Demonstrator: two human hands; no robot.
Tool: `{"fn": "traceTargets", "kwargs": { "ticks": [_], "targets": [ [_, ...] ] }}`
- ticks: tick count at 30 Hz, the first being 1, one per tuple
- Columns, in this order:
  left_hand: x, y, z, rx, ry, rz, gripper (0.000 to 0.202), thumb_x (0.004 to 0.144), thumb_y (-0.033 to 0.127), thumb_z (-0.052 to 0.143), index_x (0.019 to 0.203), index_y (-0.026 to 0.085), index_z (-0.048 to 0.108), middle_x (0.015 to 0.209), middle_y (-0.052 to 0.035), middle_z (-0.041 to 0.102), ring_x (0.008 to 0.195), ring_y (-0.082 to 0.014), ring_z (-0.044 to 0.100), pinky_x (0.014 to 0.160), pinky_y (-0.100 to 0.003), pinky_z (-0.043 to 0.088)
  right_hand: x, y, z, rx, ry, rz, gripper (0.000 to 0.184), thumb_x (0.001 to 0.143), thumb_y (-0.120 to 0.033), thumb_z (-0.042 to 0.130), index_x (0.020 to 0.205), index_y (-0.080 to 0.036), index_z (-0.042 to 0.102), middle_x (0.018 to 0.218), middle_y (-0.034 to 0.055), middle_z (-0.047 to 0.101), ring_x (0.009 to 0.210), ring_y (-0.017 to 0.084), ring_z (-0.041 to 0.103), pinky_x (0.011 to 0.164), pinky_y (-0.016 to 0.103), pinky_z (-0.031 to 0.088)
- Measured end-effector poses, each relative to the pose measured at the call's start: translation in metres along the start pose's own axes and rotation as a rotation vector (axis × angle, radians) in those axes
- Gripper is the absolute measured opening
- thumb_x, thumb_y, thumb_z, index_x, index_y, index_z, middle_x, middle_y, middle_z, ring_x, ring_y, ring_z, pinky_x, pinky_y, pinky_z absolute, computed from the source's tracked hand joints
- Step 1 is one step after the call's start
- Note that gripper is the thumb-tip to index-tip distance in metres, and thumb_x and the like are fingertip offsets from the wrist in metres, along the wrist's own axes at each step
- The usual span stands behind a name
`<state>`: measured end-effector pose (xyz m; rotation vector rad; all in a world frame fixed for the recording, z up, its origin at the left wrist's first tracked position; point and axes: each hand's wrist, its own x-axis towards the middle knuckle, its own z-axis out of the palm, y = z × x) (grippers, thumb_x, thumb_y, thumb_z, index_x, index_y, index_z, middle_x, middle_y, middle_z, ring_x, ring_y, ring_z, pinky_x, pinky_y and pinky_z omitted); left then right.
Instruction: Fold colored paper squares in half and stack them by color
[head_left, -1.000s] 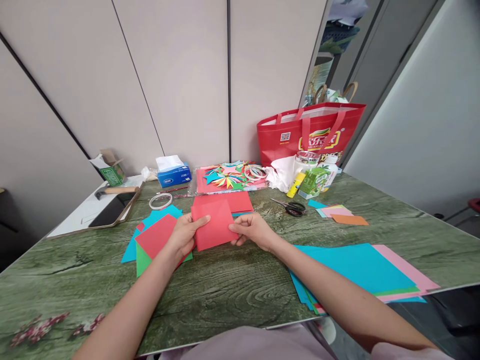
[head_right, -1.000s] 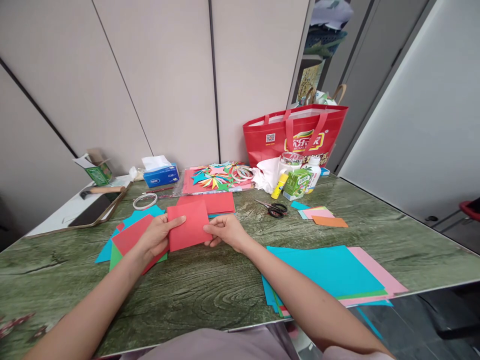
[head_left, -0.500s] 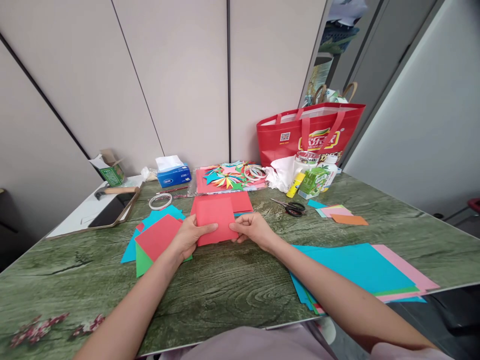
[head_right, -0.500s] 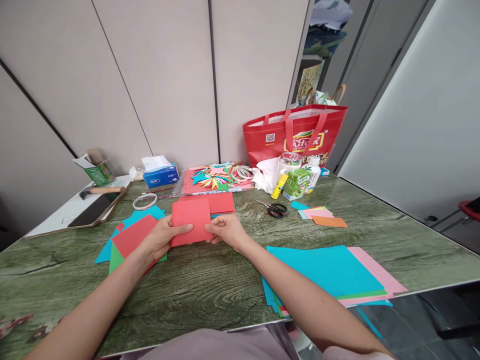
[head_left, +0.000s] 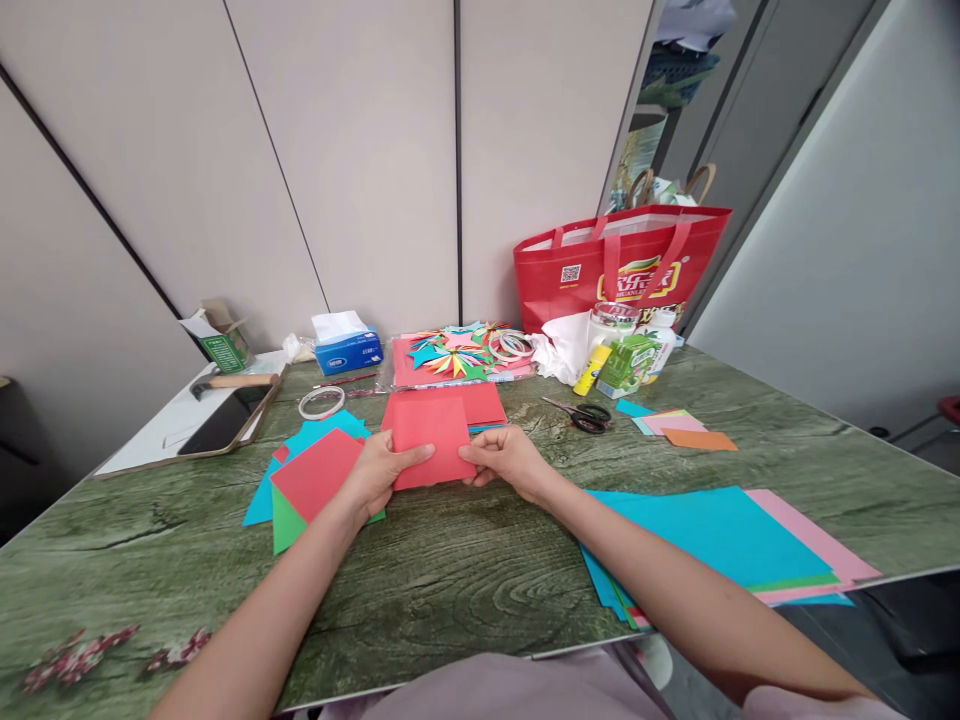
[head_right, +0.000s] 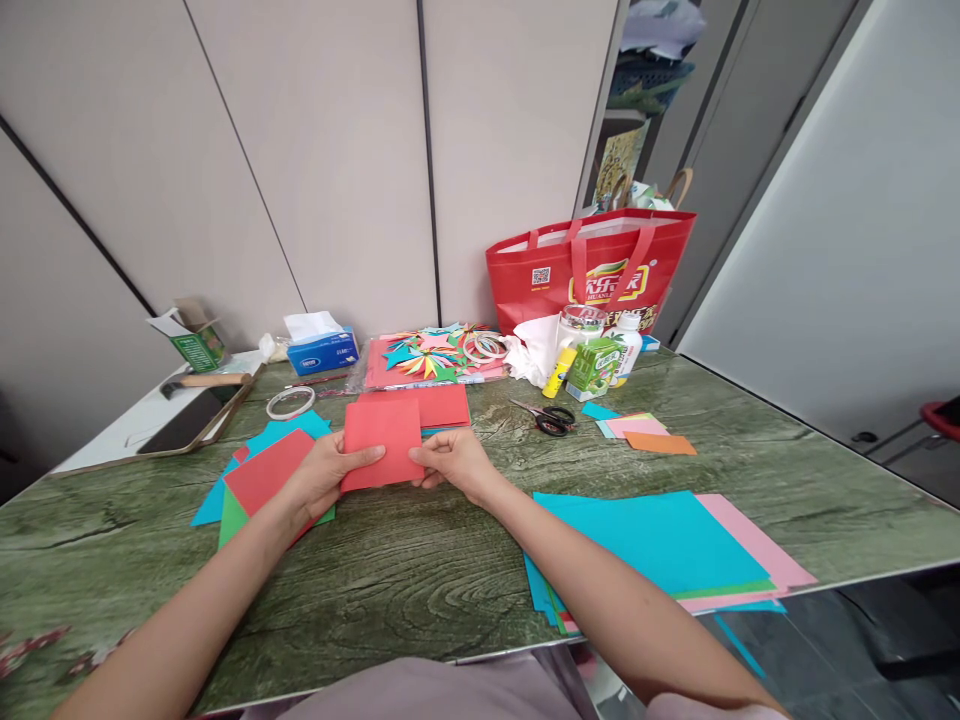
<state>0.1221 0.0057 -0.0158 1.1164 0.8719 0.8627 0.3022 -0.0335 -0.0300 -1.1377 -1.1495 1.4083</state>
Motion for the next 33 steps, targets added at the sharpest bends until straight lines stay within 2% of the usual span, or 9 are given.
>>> {"fn": "traceTargets", "kwargs": {
  "ticks": [18, 33],
  "targets": [
    [-0.0012, 0.0009, 0.0004, -0.014, 0.000, -0.018, 0.048, 0.048, 0.023, 0.079, 0.091, 0.011, 0.062, 0.086, -0.0116, 0.069, 0.075, -0.0244, 0.065, 0.072, -0.035, 0.051, 0.0014, 0.0026, -0.0015, 0.037, -0.001, -0.011, 0.037, 0.047, -0.043, 0.075, 0.061, -0.011, 0.064, 0.053, 0.0040, 0.065, 0.045, 0.011, 0.059, 0.043, 0.019, 0.047],
    [-0.0009, 0.0010, -0.0003, -0.006, -0.017, -0.018, 0.046, 0.053, 0.019, 0.077, 0.095, 0.011, 0.061, 0.087, -0.0111, 0.069, 0.075, -0.0242, 0.065, 0.069, -0.035, 0.052, 0.0017, 0.0036, -0.0031, 0.041, -0.018, -0.017, 0.040, 0.045, -0.043, 0.076, 0.064, -0.010, 0.065, 0.054, 0.0048, 0.066, 0.047, 0.012, 0.059, 0.045, 0.021, 0.048]
  ]
}}
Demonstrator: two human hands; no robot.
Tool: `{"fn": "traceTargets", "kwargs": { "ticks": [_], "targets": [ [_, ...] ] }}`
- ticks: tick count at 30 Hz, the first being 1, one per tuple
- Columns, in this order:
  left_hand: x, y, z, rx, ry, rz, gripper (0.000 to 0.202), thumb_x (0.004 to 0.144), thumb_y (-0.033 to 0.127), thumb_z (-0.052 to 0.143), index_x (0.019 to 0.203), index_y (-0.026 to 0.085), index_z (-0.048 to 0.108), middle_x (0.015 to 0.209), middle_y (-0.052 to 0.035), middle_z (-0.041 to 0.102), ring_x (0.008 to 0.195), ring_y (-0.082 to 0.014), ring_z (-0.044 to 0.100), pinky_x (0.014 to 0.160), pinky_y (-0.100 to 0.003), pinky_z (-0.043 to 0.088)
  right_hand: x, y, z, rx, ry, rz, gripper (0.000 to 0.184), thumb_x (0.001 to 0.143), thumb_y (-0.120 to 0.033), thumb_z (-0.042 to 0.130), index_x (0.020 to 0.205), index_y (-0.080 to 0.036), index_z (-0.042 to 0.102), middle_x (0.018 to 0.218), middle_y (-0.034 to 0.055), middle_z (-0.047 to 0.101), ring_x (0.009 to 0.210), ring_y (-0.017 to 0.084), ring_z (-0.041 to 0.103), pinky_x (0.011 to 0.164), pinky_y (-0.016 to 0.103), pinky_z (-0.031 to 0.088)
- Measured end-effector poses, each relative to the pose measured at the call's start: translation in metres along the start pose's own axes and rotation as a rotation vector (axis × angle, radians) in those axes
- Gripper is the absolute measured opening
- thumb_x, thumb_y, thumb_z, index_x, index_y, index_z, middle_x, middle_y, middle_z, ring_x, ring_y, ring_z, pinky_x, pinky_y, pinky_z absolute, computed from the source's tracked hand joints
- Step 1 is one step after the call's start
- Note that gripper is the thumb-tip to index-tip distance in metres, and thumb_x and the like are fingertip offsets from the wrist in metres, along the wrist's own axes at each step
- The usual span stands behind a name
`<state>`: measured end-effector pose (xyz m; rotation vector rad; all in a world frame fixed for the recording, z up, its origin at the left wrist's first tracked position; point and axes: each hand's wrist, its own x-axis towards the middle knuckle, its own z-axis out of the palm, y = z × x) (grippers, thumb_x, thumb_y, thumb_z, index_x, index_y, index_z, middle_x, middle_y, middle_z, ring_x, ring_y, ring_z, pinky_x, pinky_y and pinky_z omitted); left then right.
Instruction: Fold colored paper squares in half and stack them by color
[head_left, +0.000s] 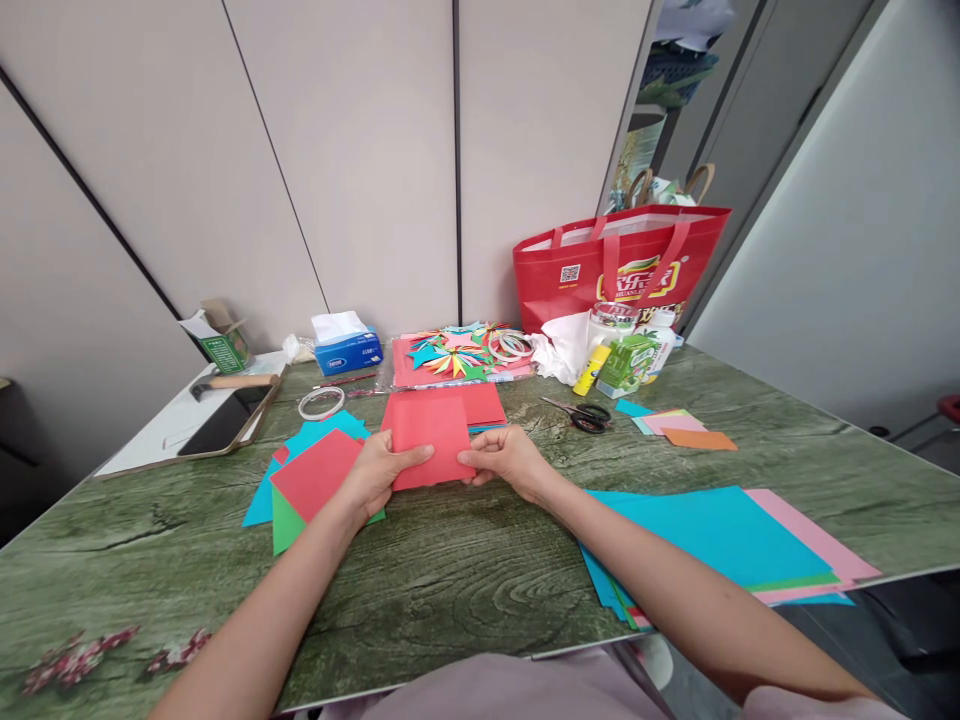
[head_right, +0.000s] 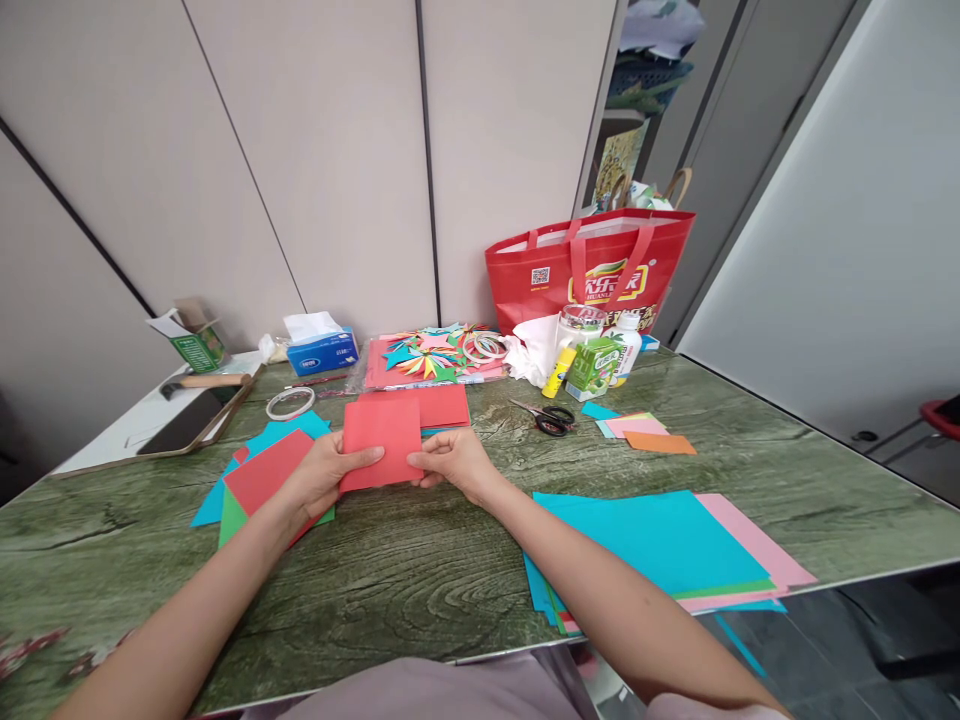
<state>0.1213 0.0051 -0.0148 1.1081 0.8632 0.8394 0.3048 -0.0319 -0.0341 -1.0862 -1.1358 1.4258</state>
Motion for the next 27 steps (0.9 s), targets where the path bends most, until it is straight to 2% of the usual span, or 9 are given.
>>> {"fn": "traceTargets", "kwargs": {
  "ticks": [12, 19, 24, 27],
  "targets": [
    [0.0003, -0.0005, 0.0005, 0.016, 0.008, 0.025, 0.050, 0.049, 0.024, 0.079, 0.094, 0.011, 0.062, 0.087, -0.0112, 0.069, 0.074, -0.0243, 0.065, 0.070, -0.036, 0.051, -0.0004, -0.0005, 0.0013, -0.001, 0.017, -0.012, 0.038, 0.042, -0.042, 0.077, 0.061, -0.012, 0.064, 0.054, 0.0036, 0.065, 0.046, 0.011, 0.059, 0.046, 0.022, 0.049],
    [0.0015, -0.0019, 0.0020, 0.175, 0.102, 0.126, 0.046, 0.048, 0.028, 0.079, 0.088, 0.012, 0.063, 0.088, -0.0095, 0.069, 0.074, -0.0238, 0.064, 0.069, -0.035, 0.050, 0.0006, 0.0007, 0.0008, -0.011, 0.043, -0.018, 0.035, 0.040, -0.037, 0.079, 0.059, -0.014, 0.061, 0.051, -0.0023, 0.062, 0.044, 0.008, 0.054, 0.046, 0.021, 0.047],
    [0.0005, -0.0011, 0.0041, 0.212, 0.083, 0.129, 0.046, 0.049, 0.030, 0.078, 0.088, 0.013, 0.064, 0.088, -0.0083, 0.069, 0.077, -0.0243, 0.064, 0.068, -0.033, 0.050, 0.0033, 0.0020, -0.0012, 0.021, 0.124, -0.101, 0.034, 0.049, -0.044, 0.074, 0.067, -0.017, 0.064, 0.064, 0.0009, 0.067, 0.056, 0.014, 0.061, 0.052, 0.024, 0.049],
    [0.0000, -0.0016, 0.0052, 0.228, 0.085, 0.131, 0.042, 0.050, 0.031, 0.077, 0.086, 0.015, 0.065, 0.088, -0.0070, 0.069, 0.075, -0.0229, 0.064, 0.067, -0.032, 0.050, 0.0051, 0.0033, -0.0026, 0.035, 0.168, -0.144, 0.035, 0.049, -0.045, 0.074, 0.067, -0.016, 0.065, 0.065, 0.0025, 0.067, 0.059, 0.017, 0.062, 0.052, 0.028, 0.051]
  ]
}}
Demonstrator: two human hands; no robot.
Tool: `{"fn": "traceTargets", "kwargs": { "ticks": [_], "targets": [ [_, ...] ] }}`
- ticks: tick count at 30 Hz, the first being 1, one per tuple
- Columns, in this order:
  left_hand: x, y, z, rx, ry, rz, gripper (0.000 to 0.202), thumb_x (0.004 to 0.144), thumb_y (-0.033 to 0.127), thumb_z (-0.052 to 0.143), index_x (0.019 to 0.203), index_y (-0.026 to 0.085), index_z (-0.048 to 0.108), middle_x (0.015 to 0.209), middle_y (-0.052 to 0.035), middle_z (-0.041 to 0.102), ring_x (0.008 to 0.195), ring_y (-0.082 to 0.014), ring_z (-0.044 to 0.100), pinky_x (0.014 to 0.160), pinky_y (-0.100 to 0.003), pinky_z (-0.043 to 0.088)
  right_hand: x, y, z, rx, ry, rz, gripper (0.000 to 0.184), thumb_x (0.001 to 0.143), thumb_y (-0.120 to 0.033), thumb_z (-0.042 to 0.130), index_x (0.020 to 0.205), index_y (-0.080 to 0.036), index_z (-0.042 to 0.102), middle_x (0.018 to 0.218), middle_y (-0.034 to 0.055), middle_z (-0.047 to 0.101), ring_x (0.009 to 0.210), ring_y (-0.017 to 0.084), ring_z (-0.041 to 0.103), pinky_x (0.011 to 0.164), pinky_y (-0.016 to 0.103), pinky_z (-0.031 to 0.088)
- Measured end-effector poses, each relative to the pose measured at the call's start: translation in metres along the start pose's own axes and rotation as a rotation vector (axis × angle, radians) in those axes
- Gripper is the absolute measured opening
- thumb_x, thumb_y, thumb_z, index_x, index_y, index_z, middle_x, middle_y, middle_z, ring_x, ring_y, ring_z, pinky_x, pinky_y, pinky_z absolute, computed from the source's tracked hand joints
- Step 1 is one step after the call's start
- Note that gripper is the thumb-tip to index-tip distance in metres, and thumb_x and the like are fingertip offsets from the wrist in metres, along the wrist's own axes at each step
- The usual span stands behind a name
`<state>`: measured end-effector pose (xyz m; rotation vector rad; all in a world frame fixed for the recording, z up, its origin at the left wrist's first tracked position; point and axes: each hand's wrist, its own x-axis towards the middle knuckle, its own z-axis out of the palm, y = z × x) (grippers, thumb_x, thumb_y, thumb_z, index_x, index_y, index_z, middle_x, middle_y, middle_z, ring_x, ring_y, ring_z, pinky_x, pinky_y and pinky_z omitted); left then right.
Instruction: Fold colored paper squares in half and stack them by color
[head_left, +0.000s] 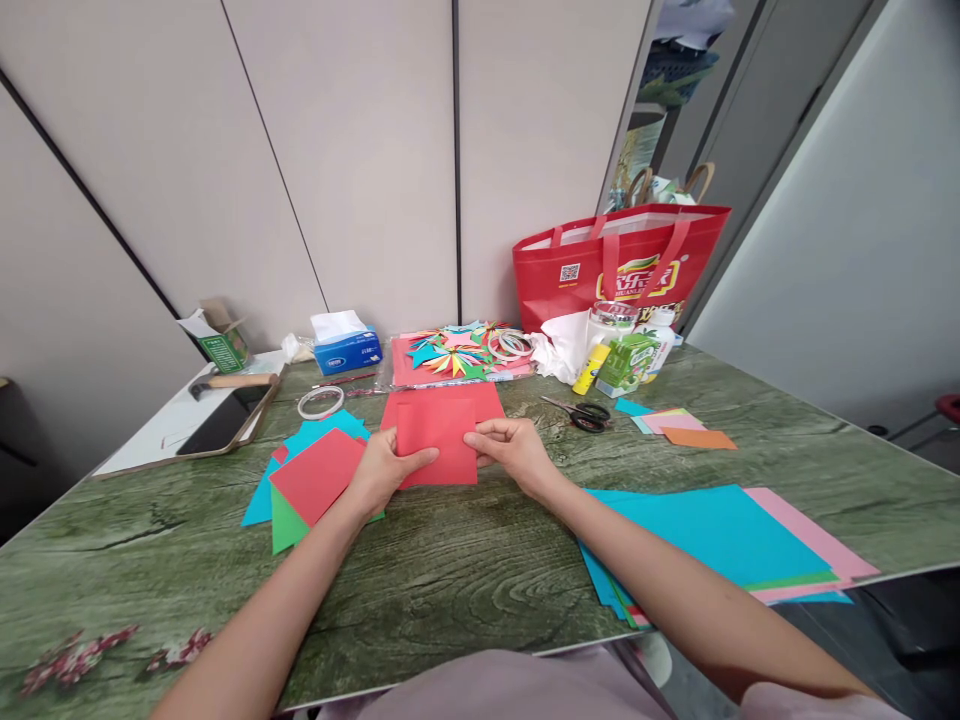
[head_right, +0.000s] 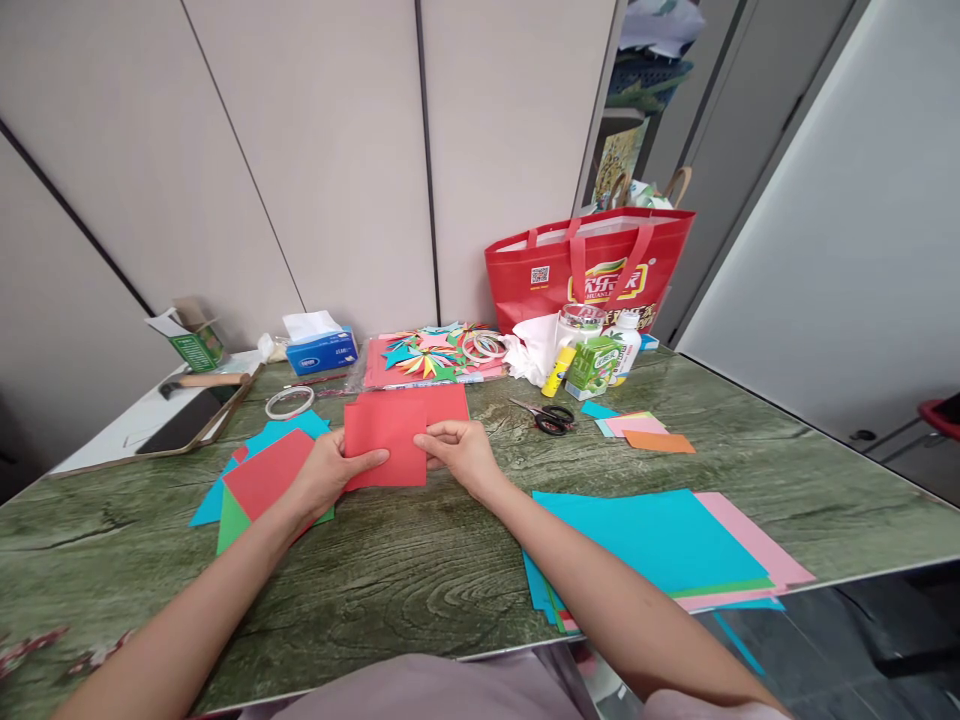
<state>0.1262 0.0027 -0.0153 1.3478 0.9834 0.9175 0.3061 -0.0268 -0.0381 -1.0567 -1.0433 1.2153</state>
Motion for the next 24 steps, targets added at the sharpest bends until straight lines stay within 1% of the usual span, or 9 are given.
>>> {"fn": "traceTargets", "kwargs": {
  "ticks": [5, 14, 17, 20, 22, 24],
  "targets": [
    [0.0003, -0.0007, 0.0007, 0.017, 0.014, -0.003, 0.041, 0.050, 0.031, 0.077, 0.086, 0.015, 0.064, 0.088, -0.0068, 0.069, 0.075, -0.0232, 0.064, 0.066, -0.032, 0.051, 0.0008, 0.0014, -0.0004, -0.003, 0.011, -0.014, 0.034, 0.049, -0.044, 0.074, 0.067, -0.017, 0.066, 0.065, 0.0030, 0.068, 0.060, 0.018, 0.062, 0.054, 0.030, 0.051],
    [0.0007, -0.0014, 0.0016, 0.001, 0.014, -0.006, 0.043, 0.051, 0.029, 0.077, 0.088, 0.015, 0.064, 0.091, -0.0072, 0.069, 0.078, -0.0238, 0.064, 0.070, -0.034, 0.051, -0.0004, -0.0008, 0.0011, 0.015, 0.027, -0.022, 0.031, 0.047, -0.041, 0.075, 0.065, -0.017, 0.066, 0.064, 0.0020, 0.067, 0.058, 0.016, 0.060, 0.054, 0.028, 0.051],
    [0.0000, -0.0010, 0.0017, 0.010, 0.017, -0.014, 0.042, 0.051, 0.029, 0.077, 0.088, 0.014, 0.064, 0.091, -0.0079, 0.069, 0.078, -0.0244, 0.064, 0.069, -0.034, 0.051, -0.0004, -0.0010, 0.0012, 0.017, 0.027, -0.023, 0.033, 0.046, -0.042, 0.075, 0.064, -0.016, 0.066, 0.064, 0.0022, 0.067, 0.057, 0.016, 0.060, 0.053, 0.028, 0.051],
    [-0.0016, 0.0020, 0.0014, -0.022, -0.019, 0.008, 0.044, 0.052, 0.028, 0.077, 0.091, 0.014, 0.063, 0.093, -0.0088, 0.068, 0.080, -0.0249, 0.064, 0.071, -0.035, 0.051, -0.0002, -0.0013, 0.0014, 0.017, 0.036, -0.038, 0.031, 0.047, -0.041, 0.075, 0.064, -0.016, 0.065, 0.063, 0.0017, 0.066, 0.055, 0.015, 0.059, 0.054, 0.028, 0.051],
    [-0.0028, 0.0050, 0.0012, -0.090, -0.063, 0.045, 0.045, 0.055, 0.028, 0.075, 0.096, 0.014, 0.061, 0.095, -0.0091, 0.068, 0.083, -0.0246, 0.063, 0.074, -0.036, 0.050, -0.0003, -0.0016, 0.0018, 0.016, 0.046, -0.063, 0.029, 0.048, -0.039, 0.075, 0.063, -0.016, 0.065, 0.060, 0.0007, 0.065, 0.054, 0.014, 0.058, 0.052, 0.028, 0.051],
    [-0.0033, 0.0074, 0.0006, -0.153, -0.080, 0.077, 0.045, 0.058, 0.029, 0.073, 0.099, 0.014, 0.060, 0.095, -0.0091, 0.068, 0.083, -0.0235, 0.063, 0.076, -0.036, 0.050, -0.0007, -0.0019, 0.0026, 0.012, 0.048, -0.089, 0.027, 0.049, -0.038, 0.075, 0.062, -0.016, 0.065, 0.059, -0.0001, 0.064, 0.052, 0.013, 0.057, 0.051, 0.027, 0.050]
  ]
}}
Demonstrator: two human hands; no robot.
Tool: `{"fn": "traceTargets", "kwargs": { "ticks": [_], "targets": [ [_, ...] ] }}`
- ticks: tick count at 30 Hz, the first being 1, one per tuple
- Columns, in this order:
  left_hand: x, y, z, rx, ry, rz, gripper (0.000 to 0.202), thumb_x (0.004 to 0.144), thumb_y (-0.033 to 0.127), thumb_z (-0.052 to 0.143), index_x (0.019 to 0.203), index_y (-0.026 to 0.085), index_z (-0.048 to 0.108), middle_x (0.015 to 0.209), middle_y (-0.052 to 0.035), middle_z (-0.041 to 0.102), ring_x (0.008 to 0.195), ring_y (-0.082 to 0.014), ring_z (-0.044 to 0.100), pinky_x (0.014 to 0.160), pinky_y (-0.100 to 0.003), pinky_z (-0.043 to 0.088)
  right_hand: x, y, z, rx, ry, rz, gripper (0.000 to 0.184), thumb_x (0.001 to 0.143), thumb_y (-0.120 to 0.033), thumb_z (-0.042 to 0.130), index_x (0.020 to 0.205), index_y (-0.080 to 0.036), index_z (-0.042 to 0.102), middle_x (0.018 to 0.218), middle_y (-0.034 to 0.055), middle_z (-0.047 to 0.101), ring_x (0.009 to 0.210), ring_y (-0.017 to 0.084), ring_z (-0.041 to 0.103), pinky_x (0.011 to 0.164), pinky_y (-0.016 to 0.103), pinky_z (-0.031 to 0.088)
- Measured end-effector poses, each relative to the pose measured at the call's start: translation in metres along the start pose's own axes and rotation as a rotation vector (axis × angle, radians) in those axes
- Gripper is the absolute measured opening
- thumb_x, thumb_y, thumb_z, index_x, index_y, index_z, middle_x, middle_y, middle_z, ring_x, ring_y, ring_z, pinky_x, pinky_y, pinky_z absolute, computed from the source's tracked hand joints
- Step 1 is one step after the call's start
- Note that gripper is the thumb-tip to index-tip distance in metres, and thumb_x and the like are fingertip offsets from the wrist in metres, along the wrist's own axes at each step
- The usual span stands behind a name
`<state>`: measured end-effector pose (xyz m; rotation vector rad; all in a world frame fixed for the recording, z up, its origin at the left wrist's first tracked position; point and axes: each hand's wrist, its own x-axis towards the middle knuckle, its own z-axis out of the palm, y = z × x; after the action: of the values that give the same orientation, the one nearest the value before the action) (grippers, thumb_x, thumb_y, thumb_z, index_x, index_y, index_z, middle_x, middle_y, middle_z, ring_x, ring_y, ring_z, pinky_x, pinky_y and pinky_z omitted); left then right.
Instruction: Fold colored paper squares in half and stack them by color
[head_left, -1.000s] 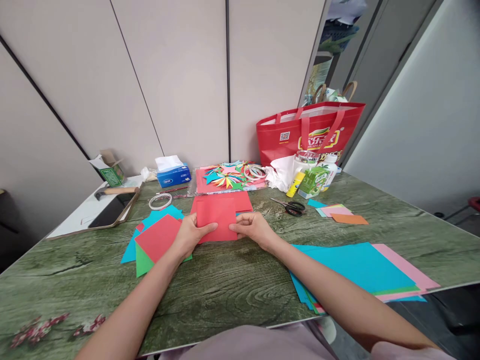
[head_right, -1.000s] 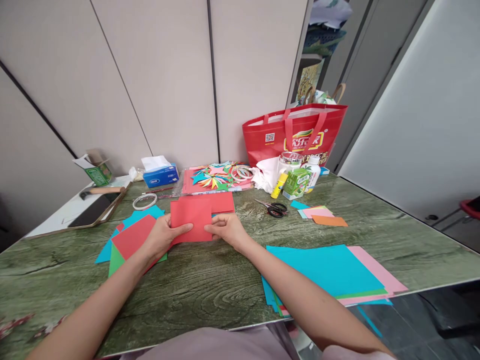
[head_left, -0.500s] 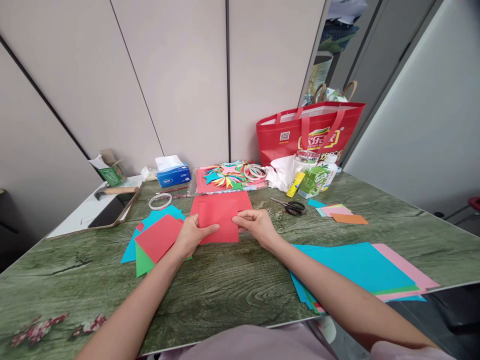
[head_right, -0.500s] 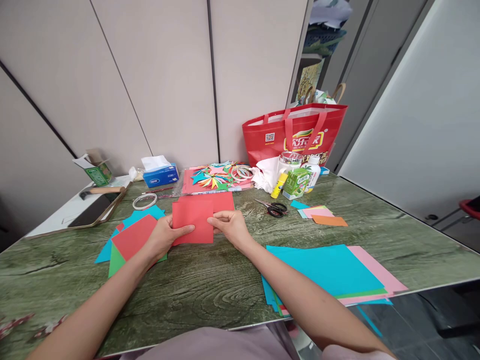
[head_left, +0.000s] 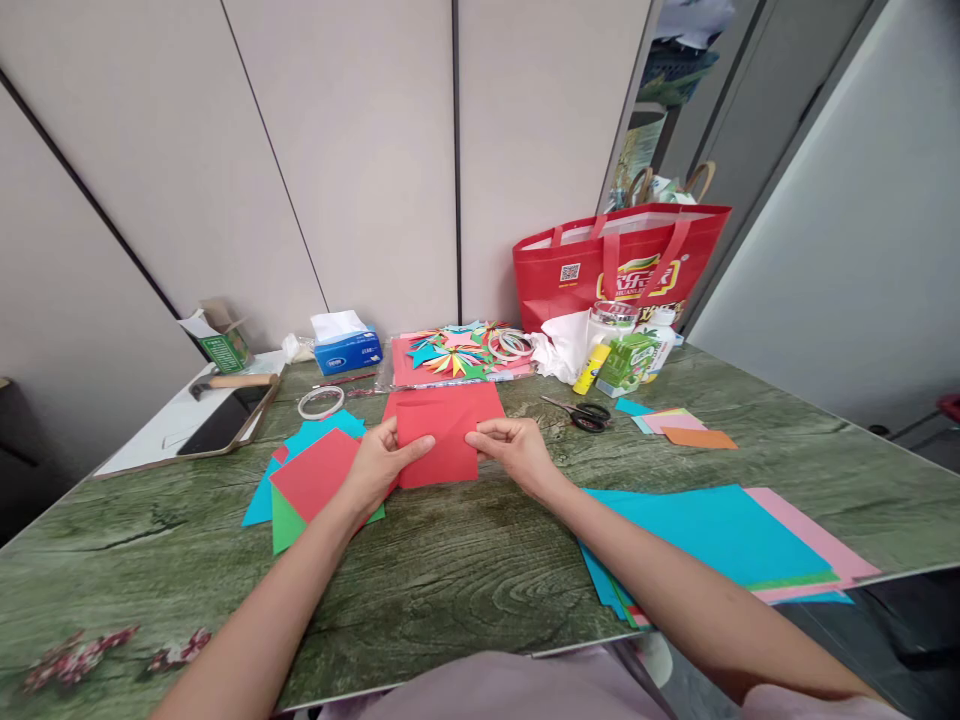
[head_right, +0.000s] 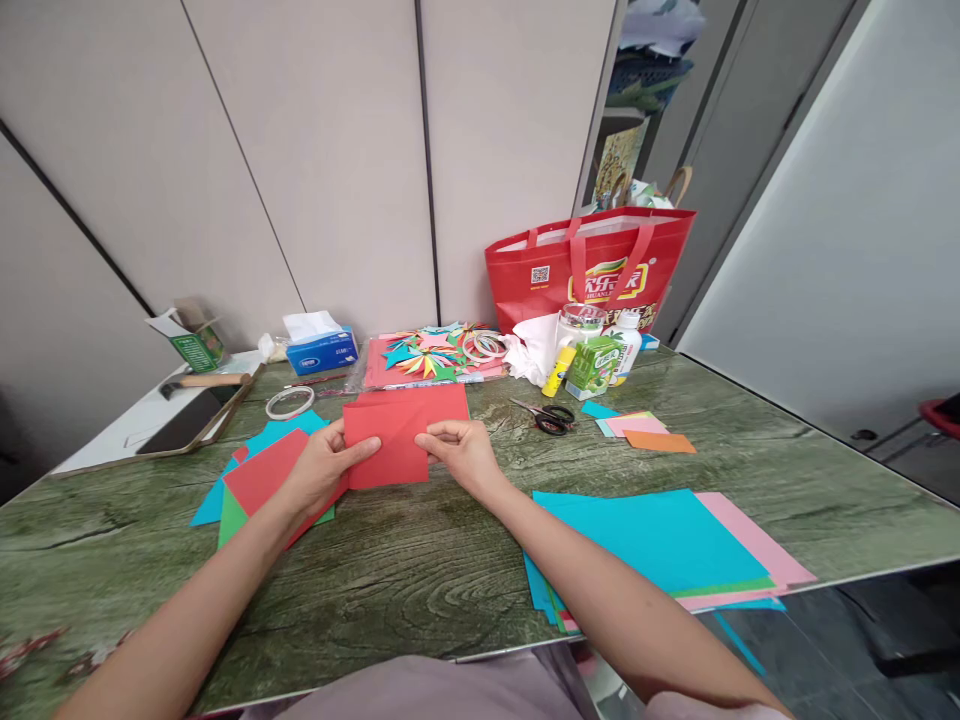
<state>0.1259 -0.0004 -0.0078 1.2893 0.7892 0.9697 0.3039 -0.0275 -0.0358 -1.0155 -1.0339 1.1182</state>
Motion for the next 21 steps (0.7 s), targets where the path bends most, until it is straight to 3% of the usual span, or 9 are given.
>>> {"fn": "traceTargets", "kwargs": {
  "ticks": [5, 21],
  "targets": [
    [0.0021, -0.0006, -0.0022, -0.054, 0.080, -0.002, 0.036, 0.057, 0.026, 0.074, 0.088, 0.011, 0.062, 0.085, -0.0083, 0.070, 0.073, -0.0200, 0.065, 0.069, -0.032, 0.052, -0.0024, -0.0010, 0.0023, -0.010, -0.027, -0.035, 0.022, 0.052, -0.034, 0.074, 0.062, -0.016, 0.066, 0.060, -0.0005, 0.065, 0.053, 0.012, 0.057, 0.051, 0.026, 0.049],
    [0.0034, -0.0055, -0.0036, -0.080, 0.120, 0.014, 0.036, 0.054, 0.023, 0.076, 0.086, 0.012, 0.065, 0.085, -0.0070, 0.070, 0.070, -0.0185, 0.065, 0.067, -0.030, 0.052, -0.0033, -0.0023, 0.0021, -0.025, -0.058, -0.015, 0.027, 0.051, -0.039, 0.073, 0.064, -0.016, 0.066, 0.063, 0.0020, 0.067, 0.058, 0.016, 0.060, 0.055, 0.030, 0.052]
  ]
}}
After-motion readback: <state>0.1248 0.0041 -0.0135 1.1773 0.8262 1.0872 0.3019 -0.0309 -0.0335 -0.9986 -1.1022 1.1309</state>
